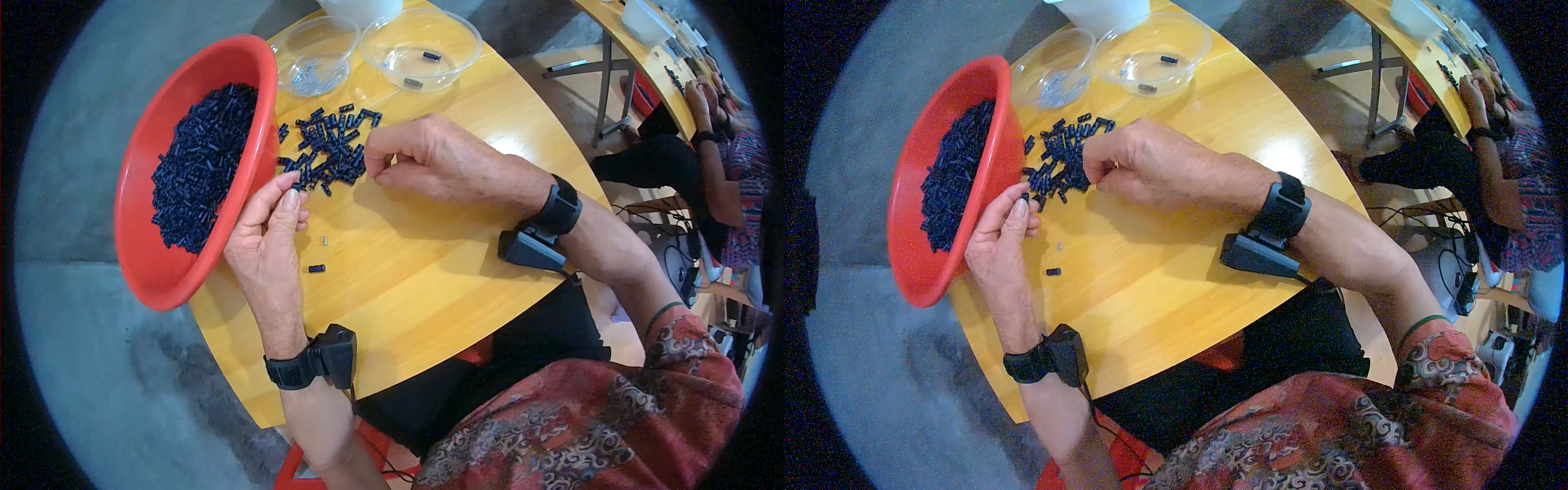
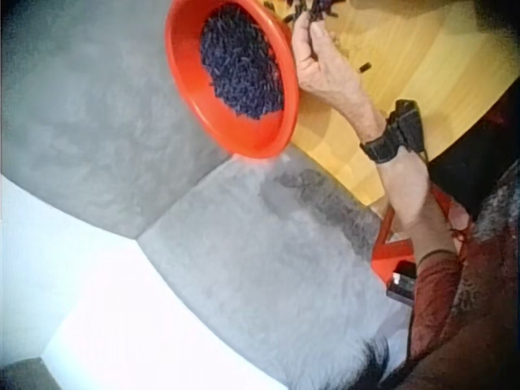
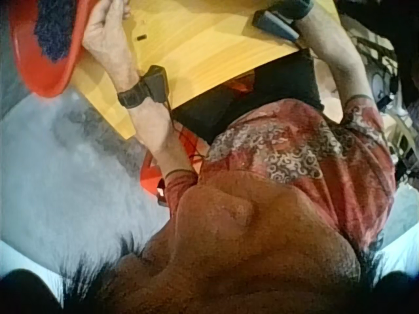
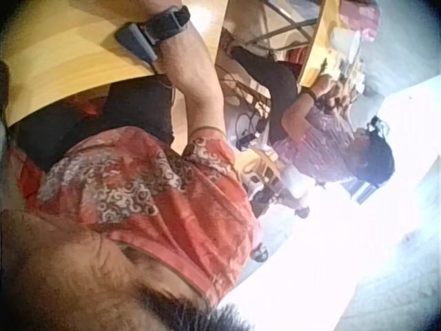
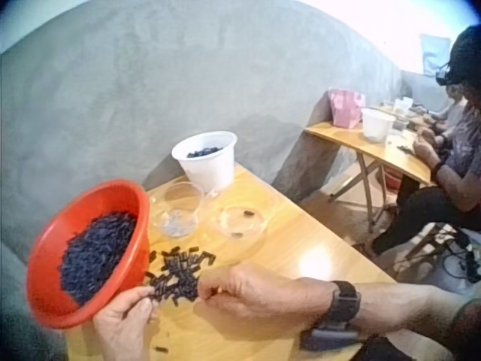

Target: Assembling small black and grey plastic or rubber components at a table in a manufacturing setting.

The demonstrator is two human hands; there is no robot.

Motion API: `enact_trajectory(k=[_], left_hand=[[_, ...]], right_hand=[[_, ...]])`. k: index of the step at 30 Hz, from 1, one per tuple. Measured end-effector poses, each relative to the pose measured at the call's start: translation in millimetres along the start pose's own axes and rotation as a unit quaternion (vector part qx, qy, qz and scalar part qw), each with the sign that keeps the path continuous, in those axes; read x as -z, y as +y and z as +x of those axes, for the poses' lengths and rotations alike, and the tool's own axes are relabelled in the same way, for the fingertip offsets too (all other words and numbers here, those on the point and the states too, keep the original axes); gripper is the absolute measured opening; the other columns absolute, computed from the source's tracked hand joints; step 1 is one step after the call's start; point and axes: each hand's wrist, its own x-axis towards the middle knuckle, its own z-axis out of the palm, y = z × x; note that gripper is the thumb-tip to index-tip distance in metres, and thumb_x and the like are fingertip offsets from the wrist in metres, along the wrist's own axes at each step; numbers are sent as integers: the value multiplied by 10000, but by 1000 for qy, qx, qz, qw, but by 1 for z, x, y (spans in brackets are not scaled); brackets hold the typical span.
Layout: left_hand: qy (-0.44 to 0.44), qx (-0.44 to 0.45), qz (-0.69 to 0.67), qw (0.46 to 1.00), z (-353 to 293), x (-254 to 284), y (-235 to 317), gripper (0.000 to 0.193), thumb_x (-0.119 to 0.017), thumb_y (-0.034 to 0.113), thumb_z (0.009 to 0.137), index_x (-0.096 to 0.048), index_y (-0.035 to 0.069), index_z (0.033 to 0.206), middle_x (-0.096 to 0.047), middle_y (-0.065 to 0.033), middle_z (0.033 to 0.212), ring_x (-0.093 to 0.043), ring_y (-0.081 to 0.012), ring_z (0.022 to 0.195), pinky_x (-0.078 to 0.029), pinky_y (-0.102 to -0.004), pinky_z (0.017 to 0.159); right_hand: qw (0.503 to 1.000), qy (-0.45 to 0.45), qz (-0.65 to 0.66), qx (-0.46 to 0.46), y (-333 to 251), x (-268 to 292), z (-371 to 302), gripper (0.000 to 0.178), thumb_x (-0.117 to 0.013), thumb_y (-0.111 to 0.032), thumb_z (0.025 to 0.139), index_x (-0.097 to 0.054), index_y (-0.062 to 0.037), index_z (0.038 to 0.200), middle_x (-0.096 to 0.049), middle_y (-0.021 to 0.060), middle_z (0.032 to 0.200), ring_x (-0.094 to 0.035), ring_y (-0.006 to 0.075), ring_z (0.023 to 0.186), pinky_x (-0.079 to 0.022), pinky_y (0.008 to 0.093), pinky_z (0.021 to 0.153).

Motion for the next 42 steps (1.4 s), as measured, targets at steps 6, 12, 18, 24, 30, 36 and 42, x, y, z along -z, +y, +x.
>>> enact_trajectory(k=[6,12,18,24,30,36,42], left_hand=[[-13,-23,45,999,3,1,-11,208,-605,58,861,-647,-14,1052,-653,-38,864,-564,-63,718,-457,-191,651],[14,-13,-24,1000,6,0,-23,162,-617,5,828,-670,-18,979,-628,-26,816,-553,-74,704,-452,-203,636],[44,-101,63,992,10,-3,-33,186,-609,16,840,-673,-6,1013,-657,-41,923,-586,-90,814,-471,-211,752],[61,-57,8,997,1,-17,-27,134,-638,6,804,-681,-17,928,-663,-53,832,-595,-98,741,-478,-241,671],[38,-146,62,987,-2,-25,-29,126,-648,16,804,-682,-5,923,-646,-57,787,-579,-106,693,-461,-237,618],[12,-170,61,983,-5,-19,-12,128,-652,-26,786,-681,5,906,-645,-63,777,-580,-113,683,-463,-244,617],[-5,-342,145,929,-13,-16,18,156,-673,-46,742,-681,21,882,-633,-104,763,-616,-177,685,-479,-269,603]], right_hand=[[991,16,-40,128,-5,-25,4,140,-639,-116,751,-614,-41,867,-617,122,807,-627,314,734,-500,398,638],[971,-42,-176,155,-25,-58,17,135,-646,-167,754,-594,-71,833,-570,116,812,-614,312,655,-496,405,543],[961,-52,-226,148,-22,-76,22,200,-634,-195,740,-561,-12,780,-585,153,840,-625,315,669,-508,415,555],[969,-124,-133,167,-26,-58,-6,127,-583,-160,770,-549,-54,831,-584,113,772,-615,306,660,-505,393,559],[967,-183,-91,151,-38,-47,-21,181,-577,-86,768,-546,-87,946,-550,76,818,-602,273,674,-494,366,567],[947,-200,-111,224,-51,-61,-24,125,-567,-155,766,-566,-86,870,-534,84,721,-622,274,678,-503,386,540],[937,-203,-116,259,-52,-74,-15,152,-559,-167,771,-604,-77,886,-581,114,758,-639,288,634,-502,401,511]])
